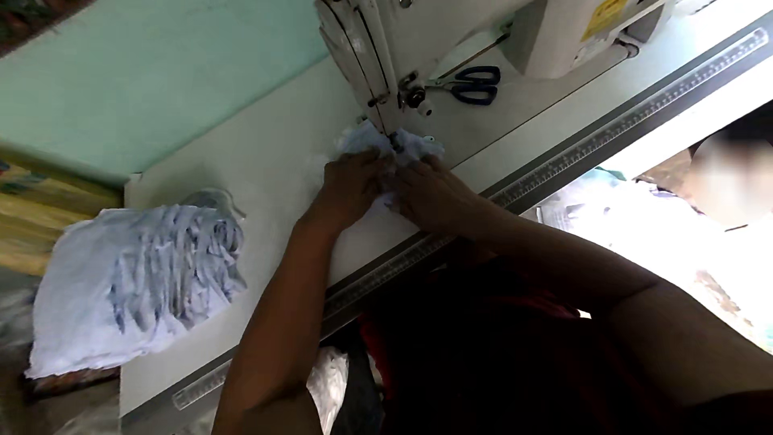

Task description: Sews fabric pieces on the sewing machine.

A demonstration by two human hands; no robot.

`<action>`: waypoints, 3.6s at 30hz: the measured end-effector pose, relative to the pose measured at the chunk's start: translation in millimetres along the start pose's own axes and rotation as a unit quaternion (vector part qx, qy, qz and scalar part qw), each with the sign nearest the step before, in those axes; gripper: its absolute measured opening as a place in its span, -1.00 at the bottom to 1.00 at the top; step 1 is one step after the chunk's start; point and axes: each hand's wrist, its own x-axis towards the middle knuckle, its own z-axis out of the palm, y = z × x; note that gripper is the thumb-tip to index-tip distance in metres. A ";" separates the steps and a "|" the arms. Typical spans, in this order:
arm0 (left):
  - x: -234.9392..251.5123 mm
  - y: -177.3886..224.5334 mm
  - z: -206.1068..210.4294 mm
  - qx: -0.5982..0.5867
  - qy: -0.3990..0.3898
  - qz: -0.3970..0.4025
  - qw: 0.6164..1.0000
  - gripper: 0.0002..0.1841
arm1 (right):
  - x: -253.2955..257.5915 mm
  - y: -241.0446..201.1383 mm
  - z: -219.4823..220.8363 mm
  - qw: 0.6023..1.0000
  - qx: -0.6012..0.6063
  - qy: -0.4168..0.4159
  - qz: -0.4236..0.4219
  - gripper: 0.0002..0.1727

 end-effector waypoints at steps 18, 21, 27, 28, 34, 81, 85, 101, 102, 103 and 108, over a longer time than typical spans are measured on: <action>7.1 24.4 29.2 0.038 0.077 -0.080 0.993 -0.54 | 4.3 50.1 -21.8 0.994 -0.084 -0.032 0.062 -0.50; 7.0 28.2 35.8 0.042 0.075 -0.098 0.991 -0.44 | -1.4 51.2 -16.8 0.996 -0.085 0.023 0.030 -0.61; 11.6 19.5 35.5 0.072 0.031 -0.126 0.989 -0.22 | -1.6 55.5 -13.7 0.994 -0.082 0.009 0.074 -0.50; 12.9 18.0 32.9 0.066 0.030 -0.130 0.989 -0.21 | -1.2 54.9 -14.8 0.993 -0.078 0.001 0.087 -0.48; 25.7 5.0 20.5 0.033 0.037 -0.149 0.988 -0.16 | -4.2 53.4 -18.3 0.992 -0.055 0.016 0.117 -0.47; -327.6 -70.5 -42.2 -0.147 0.491 -0.241 0.824 -0.72 | 236.4 -256.8 47.8 0.884 0.216 -0.080 -0.406 -0.89; -323.1 -66.6 -42.3 -0.140 0.495 -0.252 0.820 -0.75 | 238.8 -259.8 45.8 0.894 0.242 -0.113 -0.360 -0.86; -306.9 -65.8 -52.8 -0.045 0.504 -0.306 0.806 -0.76 | 229.7 -261.9 41.4 0.908 0.261 -0.086 -0.317 -0.83; -305.5 -66.5 -53.9 -0.041 0.508 -0.312 0.802 -0.76 | 228.2 -260.1 43.4 0.906 0.254 -0.071 -0.330 -0.73; -304.5 -65.7 -55.1 -0.043 0.509 -0.322 0.798 -0.74 | 226.4 -258.4 45.7 0.906 0.241 -0.058 -0.343 -0.56; -302.7 -55.9 -59.6 -0.044 0.503 -0.344 0.791 -0.72 | 220.2 -256.5 57.0 0.909 0.192 -0.035 -0.369 -0.32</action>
